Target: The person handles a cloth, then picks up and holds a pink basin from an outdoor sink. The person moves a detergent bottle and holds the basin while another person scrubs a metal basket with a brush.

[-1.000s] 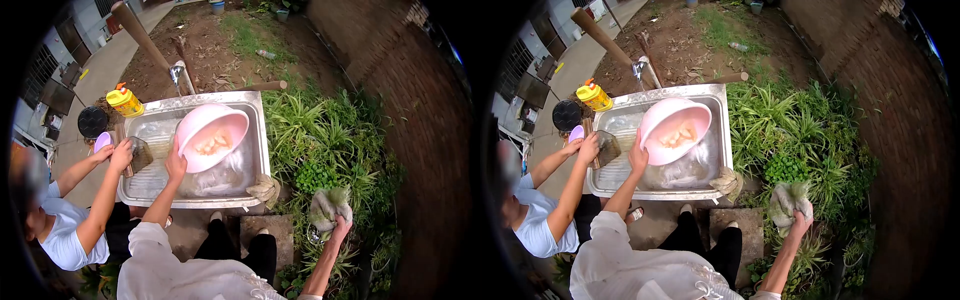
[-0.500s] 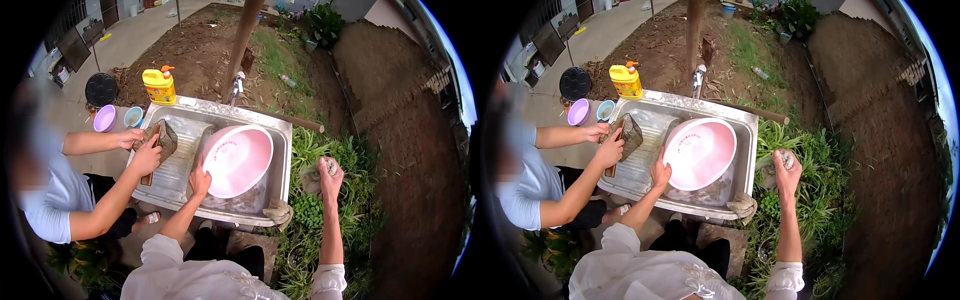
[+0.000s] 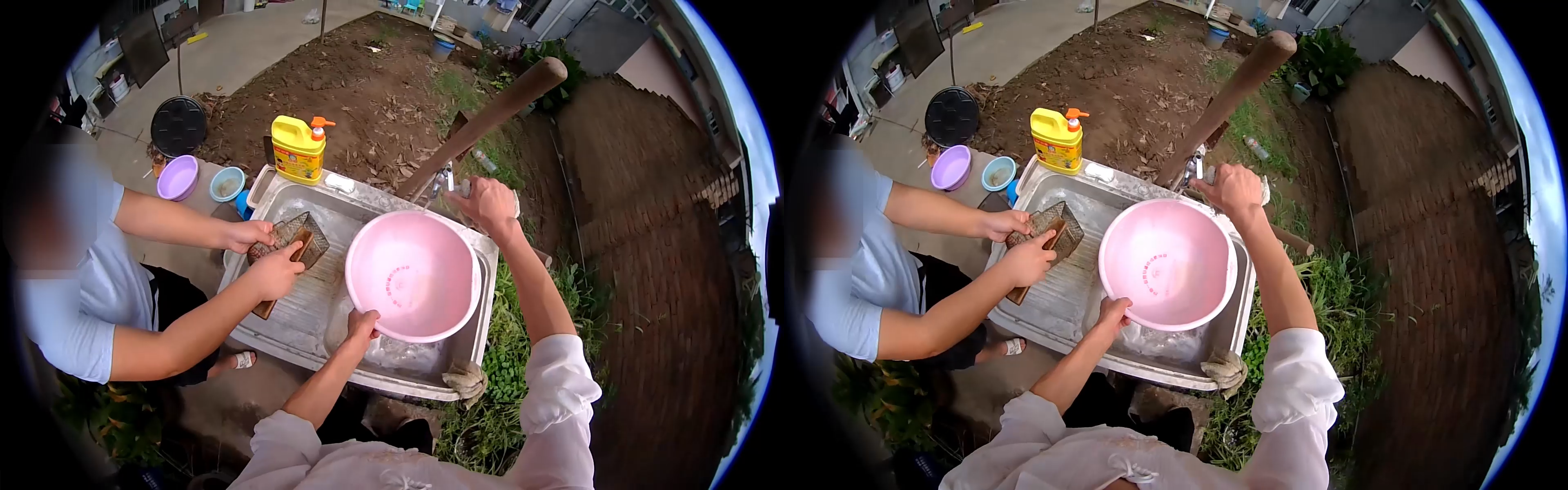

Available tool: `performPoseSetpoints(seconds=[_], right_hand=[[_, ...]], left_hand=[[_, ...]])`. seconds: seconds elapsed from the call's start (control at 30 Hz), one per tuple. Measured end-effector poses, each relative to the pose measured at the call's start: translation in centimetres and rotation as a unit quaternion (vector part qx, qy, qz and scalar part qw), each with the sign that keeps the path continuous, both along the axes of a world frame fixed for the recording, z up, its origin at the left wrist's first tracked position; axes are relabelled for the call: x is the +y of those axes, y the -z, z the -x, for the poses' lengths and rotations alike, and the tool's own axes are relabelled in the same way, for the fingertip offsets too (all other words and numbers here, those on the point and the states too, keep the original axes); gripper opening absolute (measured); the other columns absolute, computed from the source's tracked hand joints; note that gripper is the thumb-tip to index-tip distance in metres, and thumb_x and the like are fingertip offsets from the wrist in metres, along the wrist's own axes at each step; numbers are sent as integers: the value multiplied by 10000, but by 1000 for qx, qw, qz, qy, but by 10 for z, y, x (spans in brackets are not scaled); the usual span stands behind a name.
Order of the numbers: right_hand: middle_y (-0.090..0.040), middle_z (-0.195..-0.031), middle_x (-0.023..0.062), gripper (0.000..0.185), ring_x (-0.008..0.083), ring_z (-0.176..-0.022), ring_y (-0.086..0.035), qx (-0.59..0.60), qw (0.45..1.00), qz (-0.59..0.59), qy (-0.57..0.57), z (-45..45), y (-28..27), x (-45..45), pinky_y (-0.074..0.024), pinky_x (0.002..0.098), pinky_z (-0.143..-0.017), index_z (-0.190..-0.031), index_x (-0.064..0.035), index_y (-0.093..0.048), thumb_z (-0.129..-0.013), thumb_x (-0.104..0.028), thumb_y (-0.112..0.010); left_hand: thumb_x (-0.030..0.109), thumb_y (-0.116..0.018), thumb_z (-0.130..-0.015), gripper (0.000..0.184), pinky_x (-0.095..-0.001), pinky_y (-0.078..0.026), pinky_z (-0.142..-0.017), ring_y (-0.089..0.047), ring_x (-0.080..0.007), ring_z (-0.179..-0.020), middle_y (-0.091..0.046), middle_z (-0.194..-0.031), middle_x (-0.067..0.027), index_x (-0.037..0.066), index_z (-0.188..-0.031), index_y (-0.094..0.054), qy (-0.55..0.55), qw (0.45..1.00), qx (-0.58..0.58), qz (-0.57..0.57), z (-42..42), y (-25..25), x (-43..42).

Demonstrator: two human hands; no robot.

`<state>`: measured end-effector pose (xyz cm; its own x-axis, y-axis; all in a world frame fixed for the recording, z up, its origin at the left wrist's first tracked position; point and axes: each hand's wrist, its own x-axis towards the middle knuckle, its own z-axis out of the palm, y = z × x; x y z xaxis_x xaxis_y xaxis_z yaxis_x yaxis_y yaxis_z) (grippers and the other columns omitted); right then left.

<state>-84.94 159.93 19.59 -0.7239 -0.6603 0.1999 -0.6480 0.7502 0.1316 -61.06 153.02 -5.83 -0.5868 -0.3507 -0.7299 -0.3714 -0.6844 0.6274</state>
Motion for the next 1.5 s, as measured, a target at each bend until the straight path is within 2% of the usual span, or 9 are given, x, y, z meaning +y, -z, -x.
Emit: performPoseSetpoints(seconds=[0.13, 0.17, 0.3, 0.57, 0.67, 0.73, 0.83, 1.27, 1.5], right_hand=[[-638, -744, 170, 484, 322, -735, -636, 5, 999, 32, -20, 30, 28, -6, -508, 414, -664, -728, -41, -623, -747, -524, -631], [-651, -772, 123, 381, 320, -750, -625, -1, 1000, 21, -19, 39, 32, -8, -498, 422, -680, -985, -142, -658, -732, -427, -657], [-629, -823, 109, 278, 300, -758, -621, 41, 993, -89, -61, 78, 36, 4, -499, 410, -650, -1015, -164, -657, -747, -227, -616], [-627, -855, 105, 275, 307, -817, -614, 40, 995, -40, -77, 92, 43, 8, -490, 418, -699, -1032, -158, -650, -769, -232, -617], [-628, -842, 118, 288, 309, -823, -610, -2, 996, 9, -89, 71, 31, 16, -490, 419, -702, -1042, -158, -643, -780, -276, -631], [-630, -823, 130, 291, 313, -815, -608, 0, 996, 26, -83, 70, 36, 18, -488, 421, -703, -1045, -157, -638, -800, -310, -614], [-637, -792, 144, 294, 324, -779, -615, -4, 996, 64, -70, 66, 41, 18, -493, 432, -681, -1033, -153, -639, -808, -337, -593], [-654, -808, 162, 207, 336, -787, -634, -34, 993, 110, -16, 58, 39, 7, -507, 428, -710, -846, -99, -671, -777, -281, -599], [-651, -819, 174, 251, 344, -810, -629, -63, 994, 89, 14, 54, 33, 11, -505, 430, -723, -876, -98, -666, -781, -325, -615]], left_hand=[[114, -573, -744, 246, -252, -374, -377, -473, -120, -485, -546, -712, -53, 15, -967, -547, 14, 1000, -6, 18, -3, -7, -3], [114, -573, -744, 246, -252, -374, -377, -473, -120, -485, -546, -712, -53, 15, -967, -547, 4, 1000, -8, 15, -3, -6, -1], [94, -579, -724, 243, -249, -363, -355, -474, -129, -477, -541, -705, -66, 12, -951, -552, -23, 1000, 4, -13, -2, -2, -1], [85, -581, -721, 174, -221, -351, -359, -453, -107, -473, -519, -680, -54, 30, -883, -547, -80, 994, -30, -70, -3, 24, 13], [59, -569, -704, 212, -241, -349, -364, -467, -121, -477, -542, -681, -50, 28, -914, -562, -53, 998, -31, -11, -1, 54, 20], [37, -542, -689, 500, -394, -494, -665, -626, -270, -830, -634, -979, -165, 22, -1188, -511, -45, 978, 1, 203, 2, 66, 23], [12, -535, -700, 701, -429, -431, -868, -571, -332, -1036, -565, -1172, -211, 154, -1366, -368, -25, 925, -57, 376, 13, 25, 19], [-49, -565, -673, 702, -389, -522, -670, -623, -360, -908, -456, -1294, -233, 235, -1308, -473, 104, 570, 90, 810, -42, -14, -11], [-51, -564, -674, 675, -371, -517, -682, -623, -338, -908, -522, -1239, -193, 172, -1305, -475, 37, 661, 60, 747, -60, -13, 8]])
